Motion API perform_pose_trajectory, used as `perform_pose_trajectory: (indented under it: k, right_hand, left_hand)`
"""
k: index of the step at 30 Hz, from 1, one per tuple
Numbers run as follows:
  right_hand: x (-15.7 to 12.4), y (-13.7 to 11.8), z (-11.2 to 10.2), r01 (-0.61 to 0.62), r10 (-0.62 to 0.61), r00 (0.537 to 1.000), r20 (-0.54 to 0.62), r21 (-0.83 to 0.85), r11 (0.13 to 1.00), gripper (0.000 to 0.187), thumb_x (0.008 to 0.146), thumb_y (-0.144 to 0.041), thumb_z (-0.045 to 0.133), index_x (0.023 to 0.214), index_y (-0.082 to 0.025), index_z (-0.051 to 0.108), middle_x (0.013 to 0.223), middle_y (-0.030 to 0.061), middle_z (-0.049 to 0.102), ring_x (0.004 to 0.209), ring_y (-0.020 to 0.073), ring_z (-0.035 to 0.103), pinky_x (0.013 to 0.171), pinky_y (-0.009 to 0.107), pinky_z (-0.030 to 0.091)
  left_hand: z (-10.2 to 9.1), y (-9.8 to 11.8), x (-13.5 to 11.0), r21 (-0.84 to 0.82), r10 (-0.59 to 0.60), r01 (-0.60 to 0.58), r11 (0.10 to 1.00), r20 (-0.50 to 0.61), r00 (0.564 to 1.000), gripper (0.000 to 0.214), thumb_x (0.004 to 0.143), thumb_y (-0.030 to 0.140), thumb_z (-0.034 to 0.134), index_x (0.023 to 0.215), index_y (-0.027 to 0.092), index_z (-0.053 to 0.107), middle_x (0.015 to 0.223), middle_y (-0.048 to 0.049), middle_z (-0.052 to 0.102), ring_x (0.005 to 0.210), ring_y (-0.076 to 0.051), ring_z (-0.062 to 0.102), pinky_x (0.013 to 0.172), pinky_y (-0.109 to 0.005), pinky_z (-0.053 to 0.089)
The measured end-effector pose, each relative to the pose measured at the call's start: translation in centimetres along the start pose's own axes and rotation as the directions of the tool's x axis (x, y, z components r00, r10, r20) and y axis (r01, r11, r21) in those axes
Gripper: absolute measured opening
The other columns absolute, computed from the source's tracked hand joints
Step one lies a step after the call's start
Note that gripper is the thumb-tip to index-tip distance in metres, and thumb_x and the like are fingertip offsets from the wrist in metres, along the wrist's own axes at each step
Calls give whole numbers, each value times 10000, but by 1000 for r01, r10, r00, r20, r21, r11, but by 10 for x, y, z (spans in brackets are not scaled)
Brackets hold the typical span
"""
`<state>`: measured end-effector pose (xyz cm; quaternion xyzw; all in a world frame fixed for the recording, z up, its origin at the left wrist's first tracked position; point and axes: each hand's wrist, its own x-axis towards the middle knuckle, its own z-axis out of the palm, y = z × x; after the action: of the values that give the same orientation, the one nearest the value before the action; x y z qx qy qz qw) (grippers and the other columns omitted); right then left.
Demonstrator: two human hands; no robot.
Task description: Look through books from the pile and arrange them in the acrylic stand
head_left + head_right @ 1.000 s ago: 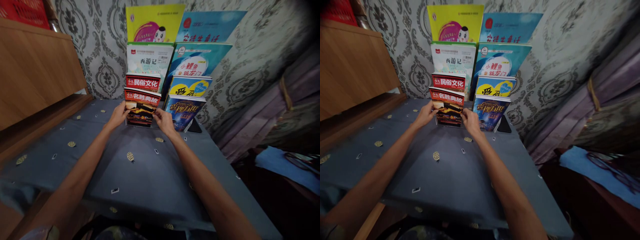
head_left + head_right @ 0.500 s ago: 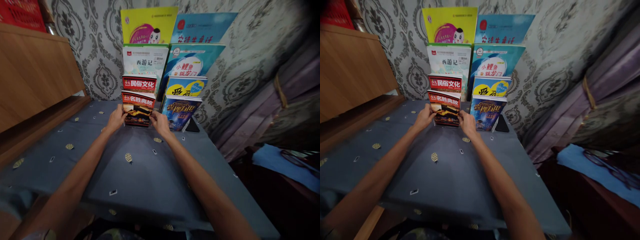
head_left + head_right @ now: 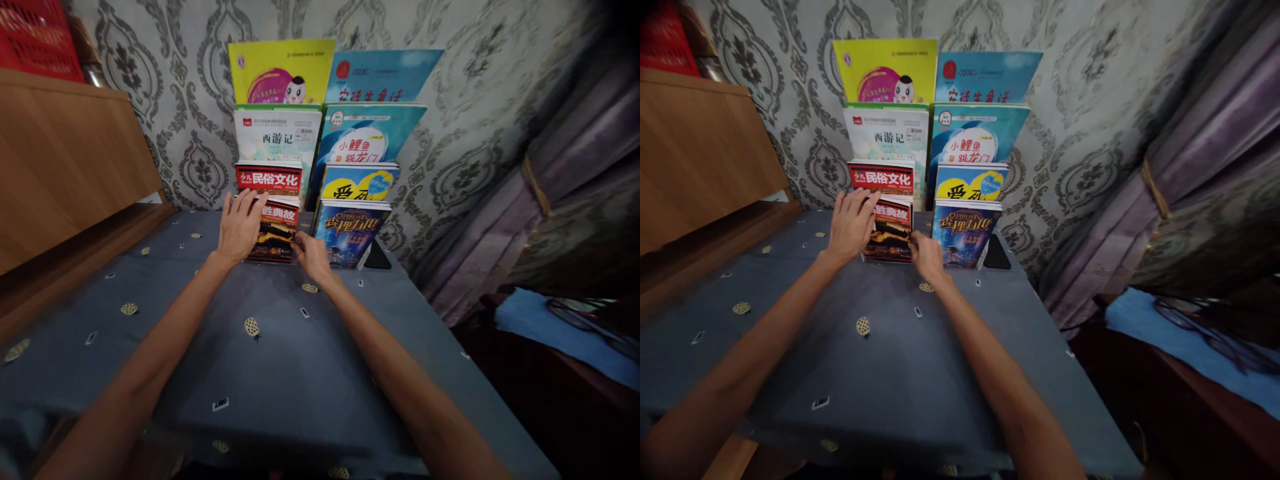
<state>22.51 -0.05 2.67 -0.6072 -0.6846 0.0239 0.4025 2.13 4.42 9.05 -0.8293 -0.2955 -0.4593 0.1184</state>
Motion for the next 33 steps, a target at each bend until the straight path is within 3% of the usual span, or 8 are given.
perform_pose_trajectory:
  k: [5, 9, 18, 22, 24, 27, 29, 33]
  right_hand:
    - [-5, 2, 8, -68, 56, 992, -112, -104, 992, 115, 894, -237, 545, 953, -231, 644, 774, 72, 718, 698, 245, 667, 624, 331, 461]
    - [-8, -5, 10, -110, 92, 978, -188, -89, 990, 216, 895, -259, 536, 1094, -213, 607, 914, 114, 738, 721, 253, 672, 646, 375, 482]
    - [-7, -18, 8, -30, 24, 974, -227, -21, 999, 420, 887, -187, 470, 1282, -124, 597, 1139, 182, 721, 988, 300, 692, 868, 477, 544]
    - [-5, -18, 9, 37, -19, 968, -251, 68, 997, 493, 869, -172, 465, 1347, -102, 561, 1242, 192, 684, 1104, 300, 662, 973, 500, 525]
    - [-2, -18, 9, 86, -52, 961, -271, 115, 990, 561, 866, -179, 476, 1424, -121, 496, 1322, 180, 645, 1177, 298, 630, 1020, 508, 506]
    - [5, -21, 9, 132, -76, 951, -299, 173, 976, 653, 879, -209, 495, 1520, -167, 378, 1426, 161, 574, 1277, 307, 568, 1069, 529, 473]
    - [10, -25, 11, 144, -73, 949, -308, 214, 966, 684, 890, -232, 504, 1549, -191, 326, 1455, 150, 552, 1309, 311, 542, 1085, 539, 458]
    - [15, -29, 21, 121, -12, 948, -317, 326, 938, 704, 891, -266, 512, 1556, -181, 299, 1435, 144, 575, 1295, 298, 558, 1085, 524, 461]
  left_hand:
    - [6, -8, -4, -43, -36, 36, 998, -15, 999, 467, 957, 228, 466, 1418, 279, 510, 1394, -114, 570, 1397, -324, 418, 1231, -594, 122]
    - [8, -8, -3, -75, -33, 35, 997, 33, 999, 479, 959, 225, 455, 1433, 284, 498, 1450, -114, 536, 1430, -334, 384, 1223, -628, 98]
    - [16, -9, -1, -33, -15, 15, 999, 6, 1000, 499, 965, 196, 411, 1455, 266, 471, 1470, -116, 534, 1446, -311, 373, 1217, -623, 123]
    - [17, -12, -10, -64, 7, -7, 998, -6, 1000, 554, 975, 209, 396, 1527, 200, 348, 1569, -151, 406, 1491, -294, 304, 1225, -552, 202]
    - [20, -16, -21, -100, -74, 65, 993, -82, 994, 642, 975, 288, 452, 1562, 152, 231, 1622, -184, 287, 1518, -299, 236, 1238, -524, 194]
    - [29, -28, -38, -213, -268, 228, 950, -188, 945, 776, 953, 406, 526, 1573, 144, 140, 1633, -209, 233, 1521, -313, 216, 1243, -515, 196]
    - [36, -36, -46, -295, -348, 289, 911, -172, 921, 768, 953, 417, 527, 1573, 174, 146, 1618, -200, 277, 1504, -310, 267, 1237, -510, 223]
    - [46, -42, -52, -381, -385, 324, 866, -96, 918, 684, 944, 338, 522, 1558, 232, 239, 1568, -158, 398, 1445, -299, 391, 1196, -505, 323]
